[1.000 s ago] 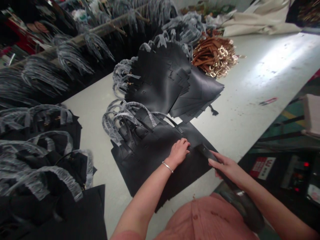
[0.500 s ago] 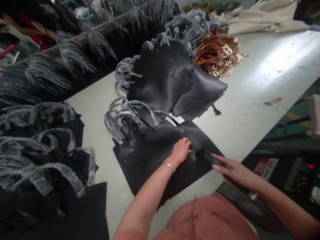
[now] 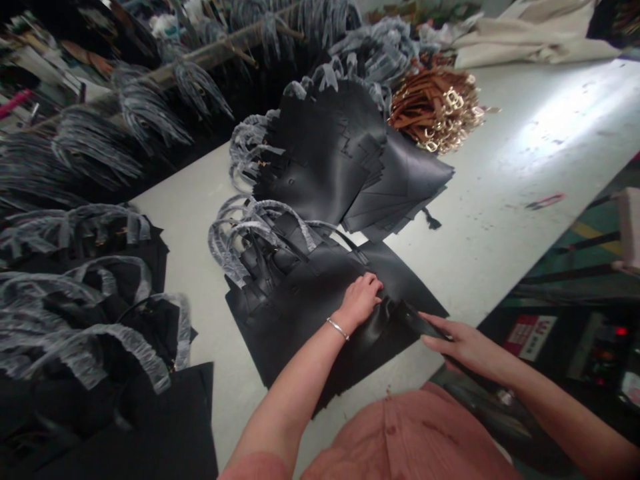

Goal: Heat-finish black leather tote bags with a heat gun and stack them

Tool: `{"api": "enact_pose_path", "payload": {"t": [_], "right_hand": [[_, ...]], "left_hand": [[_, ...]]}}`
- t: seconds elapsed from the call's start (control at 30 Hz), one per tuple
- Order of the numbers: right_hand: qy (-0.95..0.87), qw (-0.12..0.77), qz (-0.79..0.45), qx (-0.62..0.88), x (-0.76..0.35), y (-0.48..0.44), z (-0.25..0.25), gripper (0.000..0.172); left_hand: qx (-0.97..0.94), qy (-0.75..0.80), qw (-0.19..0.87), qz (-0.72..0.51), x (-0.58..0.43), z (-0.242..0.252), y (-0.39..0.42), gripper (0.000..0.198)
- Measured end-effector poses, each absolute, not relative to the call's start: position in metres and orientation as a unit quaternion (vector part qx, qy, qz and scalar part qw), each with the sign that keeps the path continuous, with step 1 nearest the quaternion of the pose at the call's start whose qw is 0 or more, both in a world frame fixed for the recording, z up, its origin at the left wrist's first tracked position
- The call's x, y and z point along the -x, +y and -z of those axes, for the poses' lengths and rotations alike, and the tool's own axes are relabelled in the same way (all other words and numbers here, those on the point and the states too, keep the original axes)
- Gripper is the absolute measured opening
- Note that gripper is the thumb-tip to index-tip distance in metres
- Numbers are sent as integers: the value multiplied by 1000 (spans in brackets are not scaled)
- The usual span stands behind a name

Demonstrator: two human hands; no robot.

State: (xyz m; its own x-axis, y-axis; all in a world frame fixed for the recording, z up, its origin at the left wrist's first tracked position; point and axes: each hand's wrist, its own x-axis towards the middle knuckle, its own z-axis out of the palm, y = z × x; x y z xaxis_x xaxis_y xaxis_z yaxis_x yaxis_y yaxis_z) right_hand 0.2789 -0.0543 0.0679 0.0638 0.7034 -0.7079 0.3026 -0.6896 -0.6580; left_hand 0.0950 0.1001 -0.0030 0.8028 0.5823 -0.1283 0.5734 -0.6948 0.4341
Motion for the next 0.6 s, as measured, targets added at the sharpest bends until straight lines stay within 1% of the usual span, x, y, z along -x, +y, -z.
{"api": "enact_pose_path", "payload": {"t": [0.17, 0.23, 0.33, 0.4, 0.47, 0.6], "right_hand": [[-323, 265, -499, 759, -279, -51, -69, 69], [-324, 262, -510, 752, -279, -56, -71, 72], [-315, 229, -581, 715, -274, -64, -69, 73], [-305, 214, -622, 688, -269, -63, -65, 71], [-288, 232, -626, 686, -266, -55, -62, 68], [-259, 308, -564, 721, -275, -42, -66, 67]], "left_hand": [[-919, 319, 231, -5, -96, 6, 100, 32], [-920, 321, 226, -7, -96, 7, 100, 31], [-919, 323, 227, -10, -96, 7, 100, 29], [-919, 320, 230, -16, -96, 7, 100, 29], [-921, 317, 226, -29, -95, 8, 99, 30], [-922, 318, 216, -45, -94, 10, 99, 30]]}}
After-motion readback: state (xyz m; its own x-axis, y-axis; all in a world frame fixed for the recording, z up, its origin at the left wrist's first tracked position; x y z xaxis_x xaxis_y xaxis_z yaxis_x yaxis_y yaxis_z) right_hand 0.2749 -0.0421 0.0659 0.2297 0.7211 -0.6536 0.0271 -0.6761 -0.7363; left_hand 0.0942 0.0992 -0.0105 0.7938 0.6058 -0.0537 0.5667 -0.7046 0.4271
